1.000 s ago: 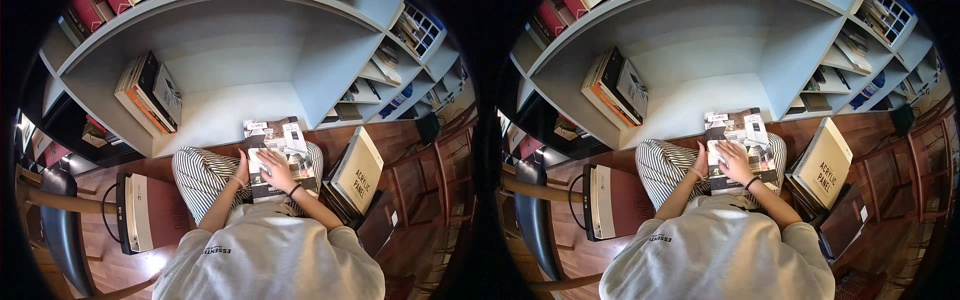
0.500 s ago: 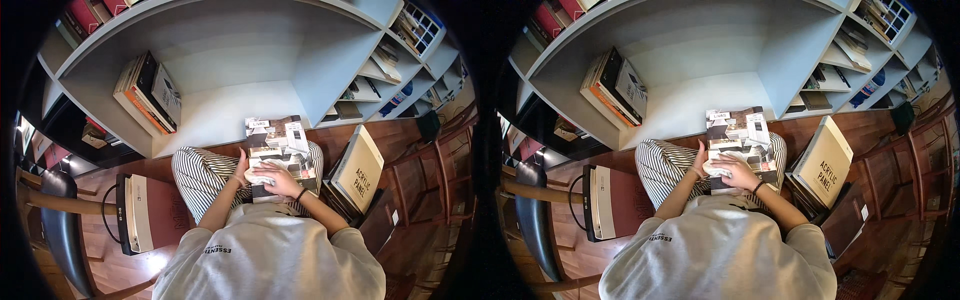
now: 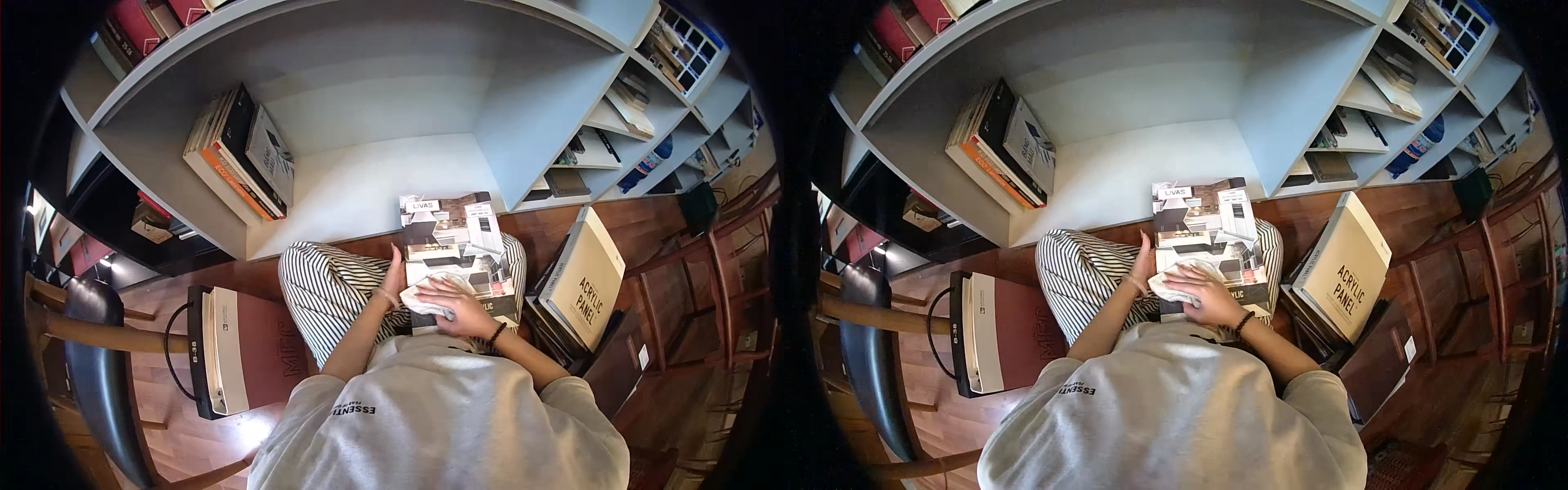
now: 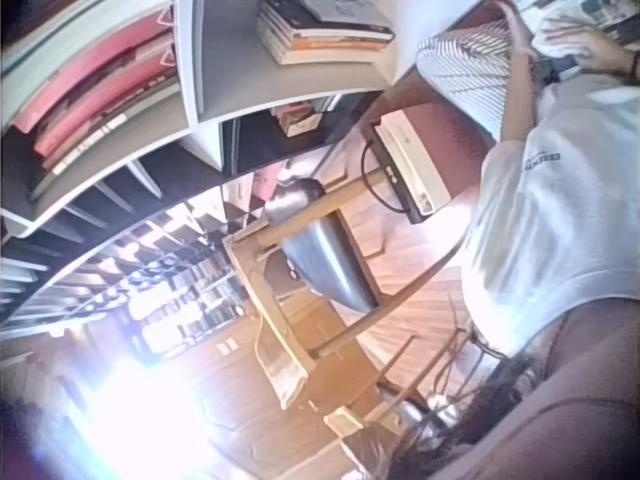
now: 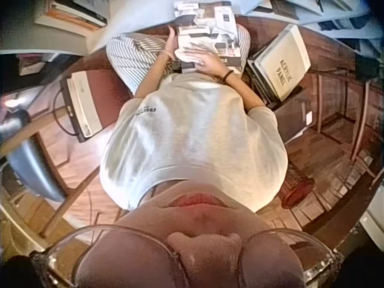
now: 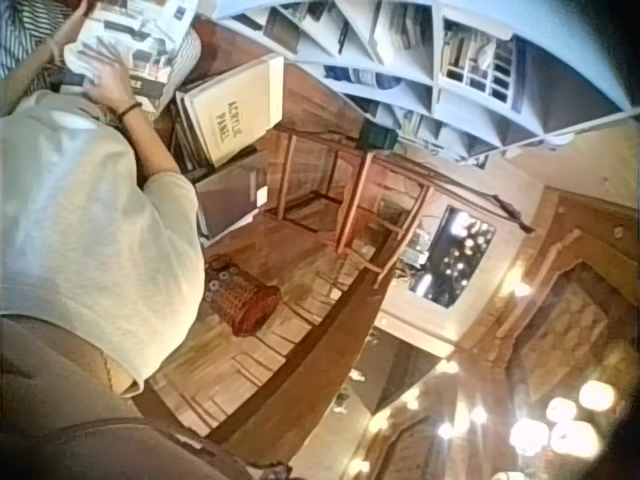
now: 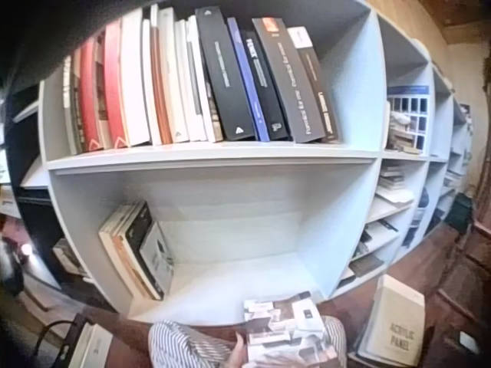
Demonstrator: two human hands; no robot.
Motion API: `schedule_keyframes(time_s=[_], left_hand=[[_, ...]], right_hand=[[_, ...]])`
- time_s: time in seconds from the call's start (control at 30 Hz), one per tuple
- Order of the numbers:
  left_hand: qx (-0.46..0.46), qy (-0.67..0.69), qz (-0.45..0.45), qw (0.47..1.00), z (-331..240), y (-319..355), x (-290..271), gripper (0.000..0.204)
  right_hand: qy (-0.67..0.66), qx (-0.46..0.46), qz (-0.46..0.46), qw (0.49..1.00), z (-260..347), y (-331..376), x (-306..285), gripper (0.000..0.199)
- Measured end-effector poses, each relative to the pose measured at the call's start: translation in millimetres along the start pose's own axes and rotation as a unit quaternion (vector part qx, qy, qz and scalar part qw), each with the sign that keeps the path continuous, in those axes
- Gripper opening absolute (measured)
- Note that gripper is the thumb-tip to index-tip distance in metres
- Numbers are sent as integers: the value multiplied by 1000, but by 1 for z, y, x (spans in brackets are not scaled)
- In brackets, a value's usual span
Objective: Cleaning and inspecting books and acrylic panels with a cloth and organizing them.
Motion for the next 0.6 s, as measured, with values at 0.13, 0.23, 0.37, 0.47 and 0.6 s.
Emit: schedule_keyframes(time_s=[0.13,0.23,0.37,0.47,0.6], left_hand=[[17,-19,-5,1000,-7,3,13,95],[24,-14,-1,1000,-7,1,12,92],[29,6,4,1000,-3,-4,0,86],[32,15,14,999,-1,-8,0,81],[31,16,8,999,3,-5,1,56]], right_hand=[[56,50,-48,996,-27,6,-24,53],[85,97,-103,986,-51,16,-53,54],[94,130,-155,975,-59,27,-66,54],[118,117,-151,974,-43,31,-57,55],[120,76,-89,986,-20,34,-38,55]])
Point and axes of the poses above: each hand's wrist, its own y-axis away from the middle knuckle, its own x-axis out of the palm, z = x × y, the point moved 9 cm from there along -y, towards the middle knuckle, and after that the axes turned 8 degrees about -y, right-handed, at the moved point
